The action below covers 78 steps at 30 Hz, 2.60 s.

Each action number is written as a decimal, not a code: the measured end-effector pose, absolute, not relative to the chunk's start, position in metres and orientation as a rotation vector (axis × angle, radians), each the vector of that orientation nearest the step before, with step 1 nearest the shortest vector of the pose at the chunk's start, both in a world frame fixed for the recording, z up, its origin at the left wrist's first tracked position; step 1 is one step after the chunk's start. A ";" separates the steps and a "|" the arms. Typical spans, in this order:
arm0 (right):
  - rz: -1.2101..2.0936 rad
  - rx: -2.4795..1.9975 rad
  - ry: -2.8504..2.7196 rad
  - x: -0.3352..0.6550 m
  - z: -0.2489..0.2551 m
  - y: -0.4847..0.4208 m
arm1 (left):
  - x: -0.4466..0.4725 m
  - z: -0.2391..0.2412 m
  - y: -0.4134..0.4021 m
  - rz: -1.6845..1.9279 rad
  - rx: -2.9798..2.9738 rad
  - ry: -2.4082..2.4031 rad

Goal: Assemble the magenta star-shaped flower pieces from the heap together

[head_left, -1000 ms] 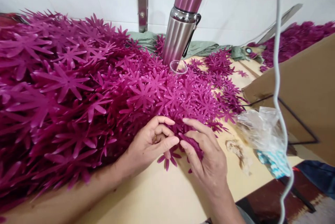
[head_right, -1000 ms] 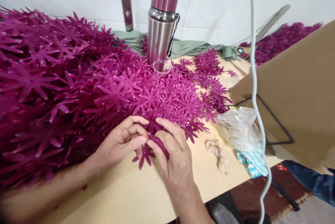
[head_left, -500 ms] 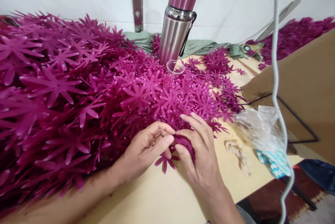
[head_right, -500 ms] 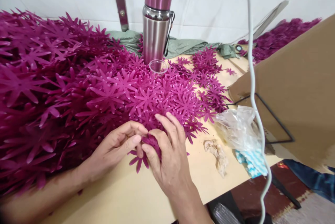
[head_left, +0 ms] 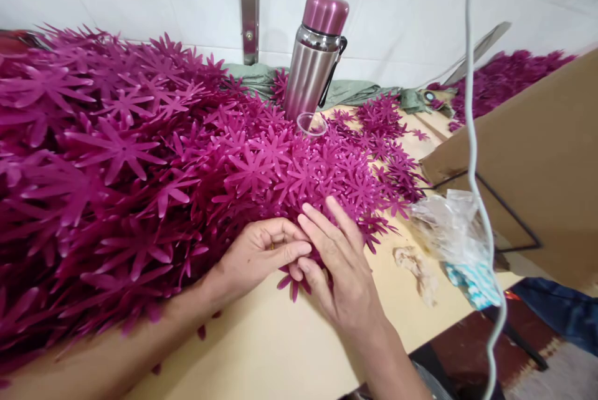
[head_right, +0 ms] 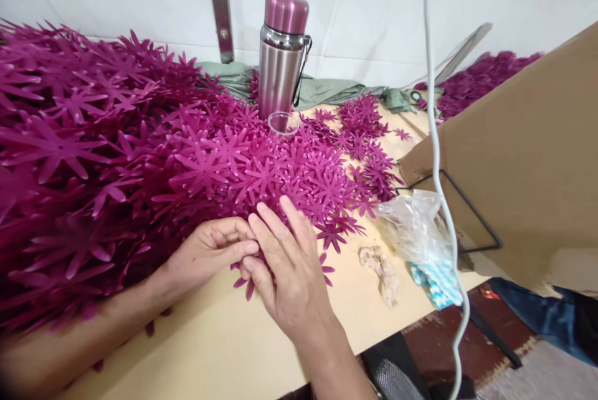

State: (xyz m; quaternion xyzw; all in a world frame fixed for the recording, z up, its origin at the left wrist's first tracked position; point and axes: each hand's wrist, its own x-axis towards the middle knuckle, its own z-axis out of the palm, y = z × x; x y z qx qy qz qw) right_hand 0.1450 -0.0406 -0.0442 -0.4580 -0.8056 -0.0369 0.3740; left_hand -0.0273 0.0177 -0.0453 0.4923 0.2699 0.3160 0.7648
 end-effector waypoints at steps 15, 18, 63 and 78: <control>0.188 -1.103 -1.716 0.142 -0.042 -0.044 | -0.024 -0.050 0.016 0.803 1.078 0.564; 0.187 -1.196 -1.615 0.144 -0.043 -0.046 | -0.026 -0.051 0.015 0.816 1.163 0.647; -0.122 -1.306 -1.613 0.144 -0.045 -0.041 | -0.023 -0.039 0.015 0.805 1.165 0.650; -0.018 -1.332 -1.657 0.145 -0.047 -0.042 | -0.019 -0.049 0.012 0.760 1.216 0.641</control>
